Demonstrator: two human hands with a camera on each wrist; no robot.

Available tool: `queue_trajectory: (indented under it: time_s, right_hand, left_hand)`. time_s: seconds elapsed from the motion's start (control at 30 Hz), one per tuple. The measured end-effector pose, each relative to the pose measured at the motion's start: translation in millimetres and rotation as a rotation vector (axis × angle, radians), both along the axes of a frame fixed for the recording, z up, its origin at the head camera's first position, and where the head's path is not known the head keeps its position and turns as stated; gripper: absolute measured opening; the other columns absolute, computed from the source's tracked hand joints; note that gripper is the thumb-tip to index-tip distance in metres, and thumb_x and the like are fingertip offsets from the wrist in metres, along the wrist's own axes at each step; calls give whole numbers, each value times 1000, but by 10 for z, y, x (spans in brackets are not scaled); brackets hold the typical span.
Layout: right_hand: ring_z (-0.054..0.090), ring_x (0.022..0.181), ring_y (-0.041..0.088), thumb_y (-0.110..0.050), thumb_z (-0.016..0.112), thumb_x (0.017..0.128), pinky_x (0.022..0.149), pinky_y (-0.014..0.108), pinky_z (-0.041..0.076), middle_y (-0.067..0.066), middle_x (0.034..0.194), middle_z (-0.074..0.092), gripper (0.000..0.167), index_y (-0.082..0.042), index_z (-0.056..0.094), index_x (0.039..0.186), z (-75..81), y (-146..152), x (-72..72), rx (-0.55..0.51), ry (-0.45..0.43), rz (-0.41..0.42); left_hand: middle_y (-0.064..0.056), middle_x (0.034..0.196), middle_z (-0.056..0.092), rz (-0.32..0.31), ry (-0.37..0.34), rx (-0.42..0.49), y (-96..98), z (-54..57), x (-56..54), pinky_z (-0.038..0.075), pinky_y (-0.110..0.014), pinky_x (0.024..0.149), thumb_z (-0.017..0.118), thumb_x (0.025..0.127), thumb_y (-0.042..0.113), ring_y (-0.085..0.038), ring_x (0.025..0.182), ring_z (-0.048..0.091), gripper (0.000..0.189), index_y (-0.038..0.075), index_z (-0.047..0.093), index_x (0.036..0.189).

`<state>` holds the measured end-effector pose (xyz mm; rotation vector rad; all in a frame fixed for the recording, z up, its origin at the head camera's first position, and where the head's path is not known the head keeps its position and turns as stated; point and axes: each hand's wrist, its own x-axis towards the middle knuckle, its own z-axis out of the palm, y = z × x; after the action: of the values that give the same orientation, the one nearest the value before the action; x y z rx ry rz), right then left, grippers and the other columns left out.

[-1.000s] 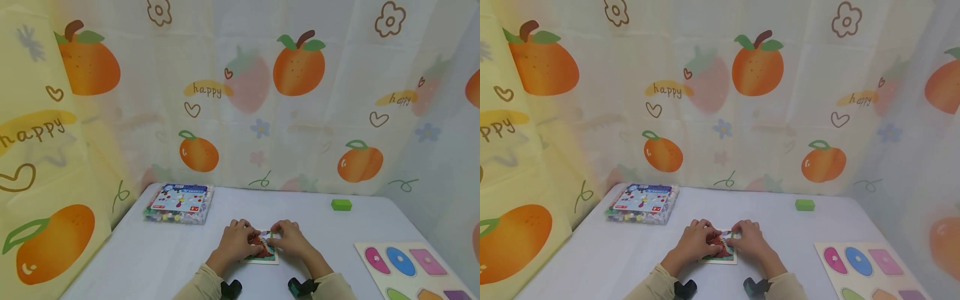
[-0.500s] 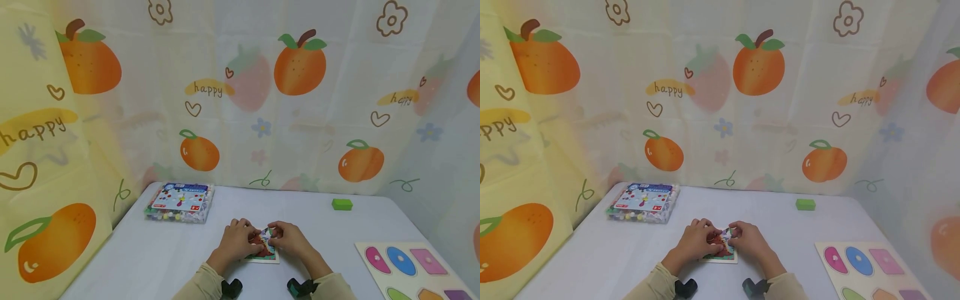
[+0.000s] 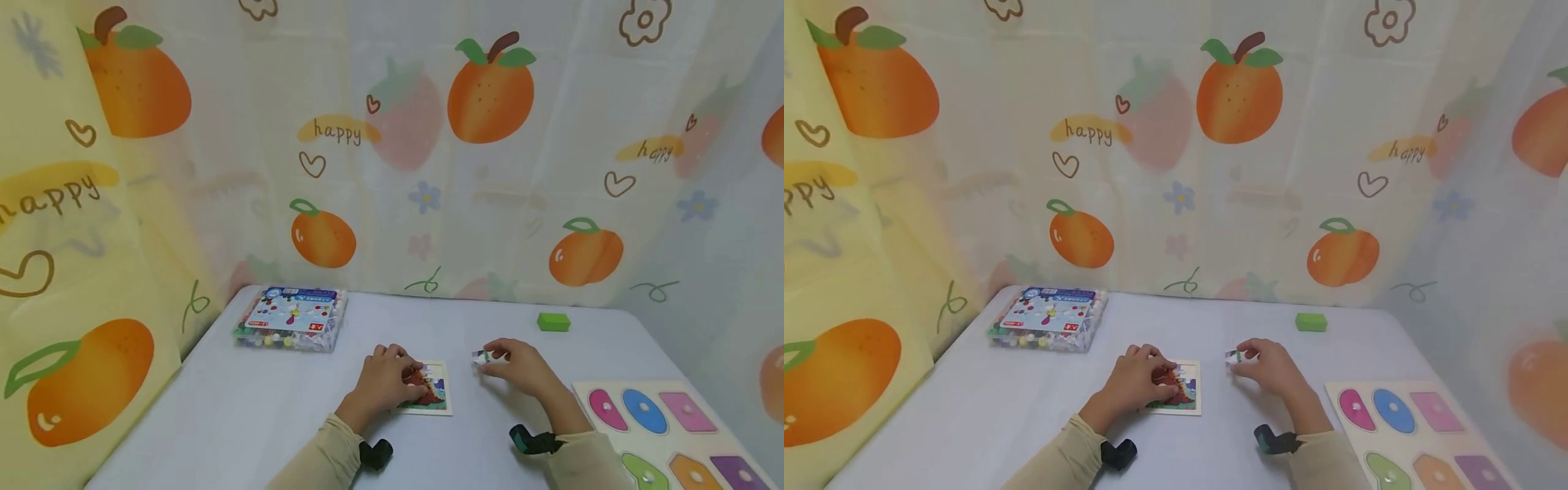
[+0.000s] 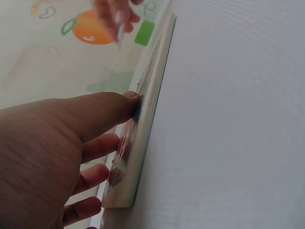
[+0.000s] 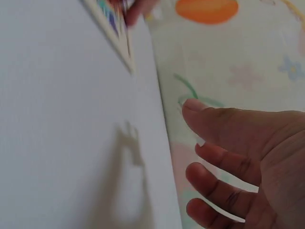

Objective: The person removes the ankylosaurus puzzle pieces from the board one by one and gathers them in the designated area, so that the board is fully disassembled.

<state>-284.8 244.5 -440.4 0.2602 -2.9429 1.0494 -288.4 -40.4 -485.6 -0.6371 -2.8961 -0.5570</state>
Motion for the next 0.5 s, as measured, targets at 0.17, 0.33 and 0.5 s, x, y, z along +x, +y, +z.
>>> queue_trajectory:
  time_s: [0.17, 0.33, 0.5]
  right_hand:
    - [50, 100, 33, -32, 80, 82, 76, 46, 47, 12, 107, 63, 41, -9, 69, 114, 31, 401, 60, 86, -36, -19]
    - [43, 104, 40, -37, 80, 80, 75, 49, 42, 15, 110, 61, 43, -11, 69, 112, 11, 637, 101, 190, -73, -86]
    - [40, 104, 45, -35, 82, 78, 77, 54, 37, 19, 108, 57, 40, -14, 69, 110, -132, 745, 80, 303, -88, -143]
  left_hand:
    - [0, 116, 54, -5, -10, 4, -18, 10, -5, 39, -44, 85, 71, 79, 61, -24, 106, 45, 50, 30, 71, 119]
    - [0, 117, 54, -9, -14, 12, -18, 3, -7, 38, -44, 86, 70, 80, 61, -24, 106, 44, 50, 30, 71, 119]
    - [0, 113, 54, -4, -30, 33, -41, -31, 26, 38, -44, 85, 71, 80, 59, -23, 104, 44, 48, 29, 71, 117]
